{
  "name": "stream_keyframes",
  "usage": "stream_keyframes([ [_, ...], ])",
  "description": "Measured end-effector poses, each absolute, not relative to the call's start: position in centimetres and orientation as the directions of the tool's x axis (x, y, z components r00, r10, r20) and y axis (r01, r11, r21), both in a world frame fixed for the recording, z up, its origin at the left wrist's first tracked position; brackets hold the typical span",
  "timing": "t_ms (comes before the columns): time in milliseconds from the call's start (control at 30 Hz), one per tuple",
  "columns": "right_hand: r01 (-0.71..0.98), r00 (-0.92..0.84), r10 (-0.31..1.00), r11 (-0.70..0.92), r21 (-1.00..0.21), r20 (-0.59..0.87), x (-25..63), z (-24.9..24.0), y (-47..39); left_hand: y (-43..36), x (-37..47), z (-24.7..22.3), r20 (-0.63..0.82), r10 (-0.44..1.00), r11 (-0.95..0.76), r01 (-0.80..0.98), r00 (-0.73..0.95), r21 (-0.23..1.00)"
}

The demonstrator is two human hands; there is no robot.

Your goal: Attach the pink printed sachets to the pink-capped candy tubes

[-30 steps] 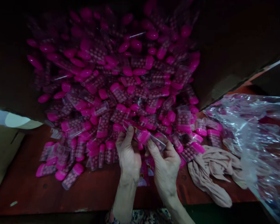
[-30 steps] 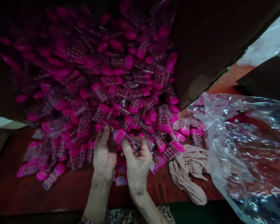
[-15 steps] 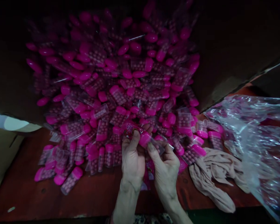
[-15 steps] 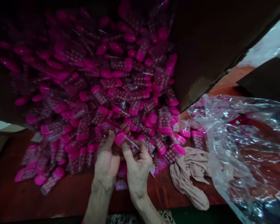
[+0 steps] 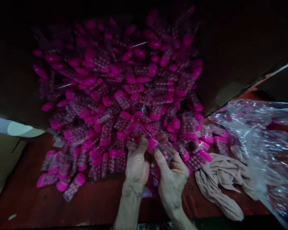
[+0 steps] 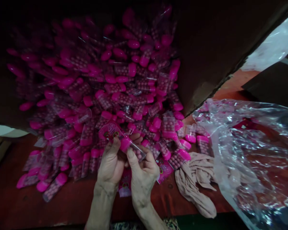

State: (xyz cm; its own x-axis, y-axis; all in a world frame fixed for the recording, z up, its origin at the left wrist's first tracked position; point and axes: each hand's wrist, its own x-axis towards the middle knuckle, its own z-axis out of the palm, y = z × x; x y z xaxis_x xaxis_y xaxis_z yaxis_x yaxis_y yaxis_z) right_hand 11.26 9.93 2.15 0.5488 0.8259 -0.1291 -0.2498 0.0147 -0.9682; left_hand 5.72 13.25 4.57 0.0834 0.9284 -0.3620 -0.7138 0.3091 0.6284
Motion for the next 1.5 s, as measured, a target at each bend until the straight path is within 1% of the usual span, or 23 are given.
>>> stream_keyframes([
  [67,-0.334,0.532,0.828,0.016,-0.942,-0.175,11.3,2.4,10.3,13.3,5.4,4.2,-0.355,0.925,0.340,-0.707,0.134,0.621],
  [133,-0.389,0.505,0.838,0.009,-0.921,-0.205,11.2,2.4,10.4,13.3,5.3,4.1,-0.352,0.926,0.337,-0.711,0.133,0.618],
  [267,-0.417,0.501,0.833,-0.006,-0.909,-0.235,11.1,2.4,10.4,13.1,6.0,4.5,-0.383,0.924,0.278,-0.736,0.027,0.618],
  [333,-0.413,0.527,0.816,0.003,-0.911,-0.236,11.2,2.5,10.3,12.8,6.5,4.6,-0.431,0.901,0.254,-0.746,-0.049,0.616],
  [400,-0.412,0.541,0.808,0.012,-0.911,-0.234,11.4,2.6,10.3,12.6,6.9,4.7,-0.478,0.874,0.254,-0.754,-0.089,0.605],
  [500,-0.442,0.517,0.819,0.005,-0.897,-0.250,11.6,2.7,10.3,12.4,6.9,4.5,-0.477,0.878,0.279,-0.754,-0.051,0.595],
  [633,-0.515,0.440,0.851,-0.022,-0.857,-0.286,11.3,2.6,9.9,12.4,6.2,4.4,-0.441,0.897,0.288,-0.708,-0.037,0.645],
  [700,-0.427,0.487,0.839,-0.014,-0.904,-0.244,11.0,2.4,9.5,12.3,5.9,4.5,-0.440,0.897,0.306,-0.672,-0.033,0.675],
  [800,-0.140,0.610,0.791,0.050,-0.989,-0.046,10.9,1.9,8.9,12.1,5.8,4.7,-0.434,0.901,0.319,-0.644,-0.022,0.695],
  [833,-0.072,0.627,0.779,0.067,-0.995,0.008,10.9,1.8,8.9,12.1,5.9,4.7,-0.436,0.900,0.322,-0.641,-0.021,0.696],
  [867,-0.050,0.630,0.776,0.076,-0.996,0.027,11.0,1.8,8.8,12.0,6.0,4.7,-0.442,0.897,0.327,-0.638,-0.023,0.697],
  [900,-0.073,0.625,0.781,0.075,-0.995,0.013,11.0,1.8,8.9,11.9,6.0,4.7,-0.453,0.891,0.336,-0.632,-0.027,0.698],
  [1033,-0.274,0.580,0.804,0.046,-0.961,-0.127,11.0,2.3,9.5,11.8,6.1,4.7,-0.483,0.874,0.339,-0.647,-0.051,0.683],
  [1133,-0.335,0.548,0.821,0.041,-0.941,-0.160,10.8,2.6,9.8,11.9,5.9,4.6,-0.478,0.872,0.275,-0.700,-0.107,0.659],
  [1233,-0.407,0.491,0.848,0.019,-0.913,-0.201,10.6,2.6,9.9,11.9,5.9,4.5,-0.460,0.876,0.233,-0.709,-0.144,0.666],
  [1300,-0.409,0.499,0.841,0.016,-0.913,-0.209,10.5,2.6,9.9,11.8,6.3,4.4,-0.474,0.872,0.260,-0.704,-0.122,0.660],
  [1433,-0.284,0.613,0.778,0.052,-0.957,-0.139,10.8,2.8,10.1,11.7,7.2,4.6,-0.482,0.874,0.292,-0.729,-0.059,0.619],
  [1500,-0.222,0.561,0.825,0.067,-0.973,-0.071,11.3,2.9,10.1,11.8,7.0,4.7,-0.489,0.868,0.267,-0.752,-0.083,0.602],
])
